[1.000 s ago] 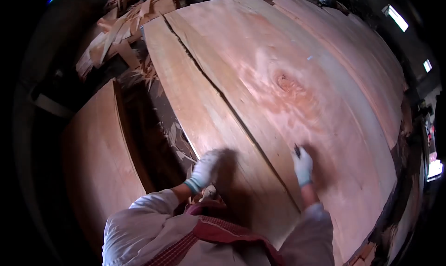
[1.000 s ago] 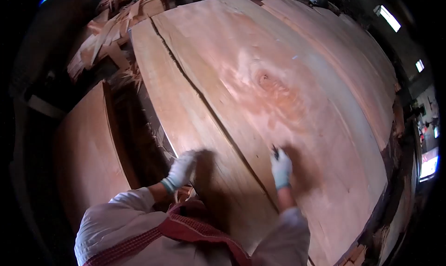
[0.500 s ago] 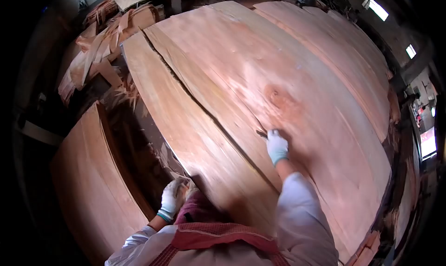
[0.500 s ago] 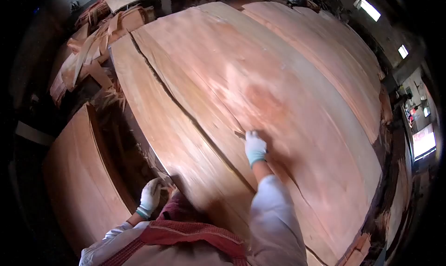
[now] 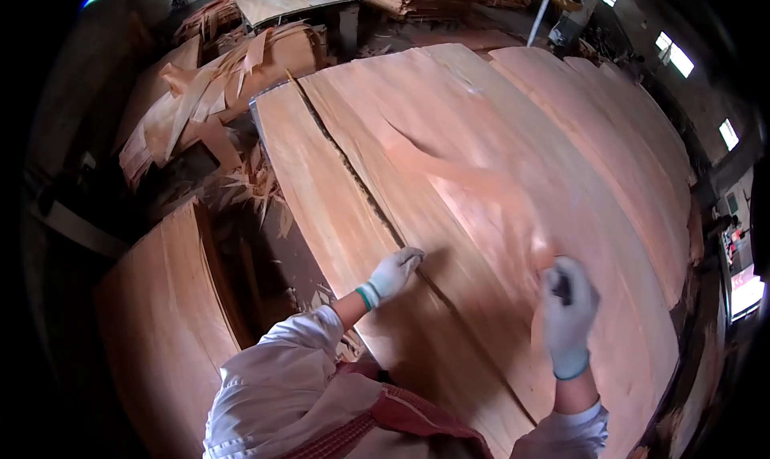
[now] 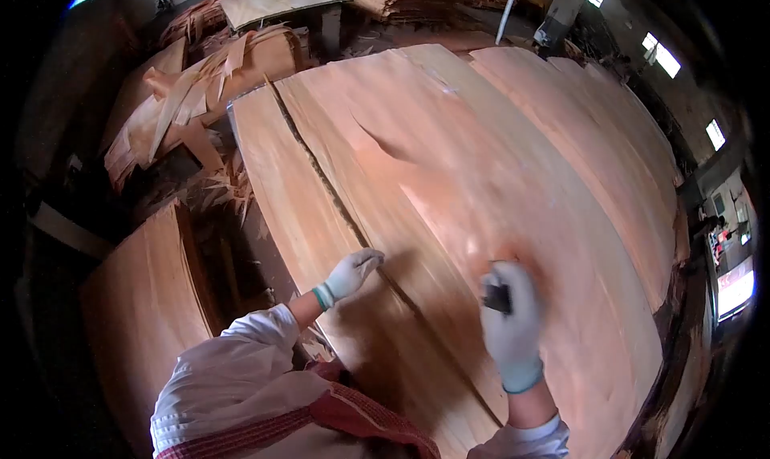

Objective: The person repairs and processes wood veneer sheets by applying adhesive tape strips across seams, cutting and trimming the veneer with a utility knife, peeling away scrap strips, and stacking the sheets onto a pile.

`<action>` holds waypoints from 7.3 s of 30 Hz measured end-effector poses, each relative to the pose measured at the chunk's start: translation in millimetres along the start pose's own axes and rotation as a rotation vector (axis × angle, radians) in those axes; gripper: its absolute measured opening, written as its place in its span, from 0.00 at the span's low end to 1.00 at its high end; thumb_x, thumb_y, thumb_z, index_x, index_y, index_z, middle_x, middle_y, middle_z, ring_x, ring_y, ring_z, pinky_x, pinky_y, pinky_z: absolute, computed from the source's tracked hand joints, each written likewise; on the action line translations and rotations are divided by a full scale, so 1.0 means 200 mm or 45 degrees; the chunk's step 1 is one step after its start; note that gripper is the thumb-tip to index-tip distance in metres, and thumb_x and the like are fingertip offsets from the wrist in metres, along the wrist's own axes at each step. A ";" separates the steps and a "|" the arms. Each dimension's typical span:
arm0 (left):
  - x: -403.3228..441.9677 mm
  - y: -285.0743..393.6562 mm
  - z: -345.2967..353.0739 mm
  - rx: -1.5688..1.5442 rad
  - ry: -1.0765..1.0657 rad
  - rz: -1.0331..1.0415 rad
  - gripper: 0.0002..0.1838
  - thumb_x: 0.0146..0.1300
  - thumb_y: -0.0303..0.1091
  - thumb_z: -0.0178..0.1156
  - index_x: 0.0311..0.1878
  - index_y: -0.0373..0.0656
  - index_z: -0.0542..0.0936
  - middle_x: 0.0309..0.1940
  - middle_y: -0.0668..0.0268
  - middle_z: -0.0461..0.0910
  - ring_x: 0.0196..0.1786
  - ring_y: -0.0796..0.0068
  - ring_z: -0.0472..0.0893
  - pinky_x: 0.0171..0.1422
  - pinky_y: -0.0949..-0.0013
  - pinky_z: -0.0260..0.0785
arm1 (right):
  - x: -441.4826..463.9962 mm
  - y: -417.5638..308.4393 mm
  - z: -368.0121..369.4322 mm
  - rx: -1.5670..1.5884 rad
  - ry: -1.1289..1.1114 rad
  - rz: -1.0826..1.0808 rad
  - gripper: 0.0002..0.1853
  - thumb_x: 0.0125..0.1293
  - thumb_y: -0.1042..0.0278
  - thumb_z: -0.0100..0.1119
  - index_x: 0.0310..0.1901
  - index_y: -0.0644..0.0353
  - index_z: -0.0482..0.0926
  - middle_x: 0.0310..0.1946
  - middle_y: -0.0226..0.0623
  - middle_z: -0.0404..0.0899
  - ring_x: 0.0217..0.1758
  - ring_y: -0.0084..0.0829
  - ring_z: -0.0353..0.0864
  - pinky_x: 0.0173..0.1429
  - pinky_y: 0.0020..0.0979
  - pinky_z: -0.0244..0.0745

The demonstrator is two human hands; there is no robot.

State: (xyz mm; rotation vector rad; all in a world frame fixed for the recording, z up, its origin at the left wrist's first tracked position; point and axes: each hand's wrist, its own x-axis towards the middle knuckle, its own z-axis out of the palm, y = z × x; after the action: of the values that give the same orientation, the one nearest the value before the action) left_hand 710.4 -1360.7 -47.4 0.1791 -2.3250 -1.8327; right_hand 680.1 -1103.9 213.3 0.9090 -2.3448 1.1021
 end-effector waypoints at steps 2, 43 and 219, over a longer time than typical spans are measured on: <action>0.11 -0.17 -0.03 -0.446 -0.001 -0.115 0.20 0.74 0.41 0.53 0.58 0.34 0.75 0.48 0.61 0.81 0.54 0.70 0.79 0.62 0.67 0.71 | 0.11 -0.09 -0.05 0.011 0.127 -0.038 0.05 0.66 0.74 0.57 0.41 0.65 0.77 0.36 0.43 0.79 0.35 0.33 0.78 0.42 0.28 0.73; 1.38 1.27 0.87 -0.372 -0.397 0.345 0.18 0.69 0.45 0.57 0.48 0.39 0.81 0.37 0.68 0.79 0.36 0.77 0.74 0.42 0.71 0.73 | -2.16 0.59 -3.07 -1.773 0.562 1.441 0.18 0.71 0.61 0.49 0.42 0.72 0.79 0.35 0.54 0.83 0.36 0.54 0.82 0.40 0.47 0.74; -0.78 1.04 1.33 0.450 -3.166 -0.120 0.20 0.73 0.42 0.50 0.61 0.42 0.77 0.59 0.51 0.76 0.70 0.50 0.68 0.71 0.58 0.60 | -2.60 -0.46 -0.97 0.168 0.670 1.616 0.12 0.67 0.72 0.60 0.50 0.64 0.80 0.42 0.39 0.83 0.44 0.30 0.82 0.49 0.32 0.78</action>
State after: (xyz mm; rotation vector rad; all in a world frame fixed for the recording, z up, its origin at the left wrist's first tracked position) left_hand 810.7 -1027.4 85.0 1.1436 0.8874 0.3195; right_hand 1129.0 -793.3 76.9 -0.9537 -2.2526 1.6165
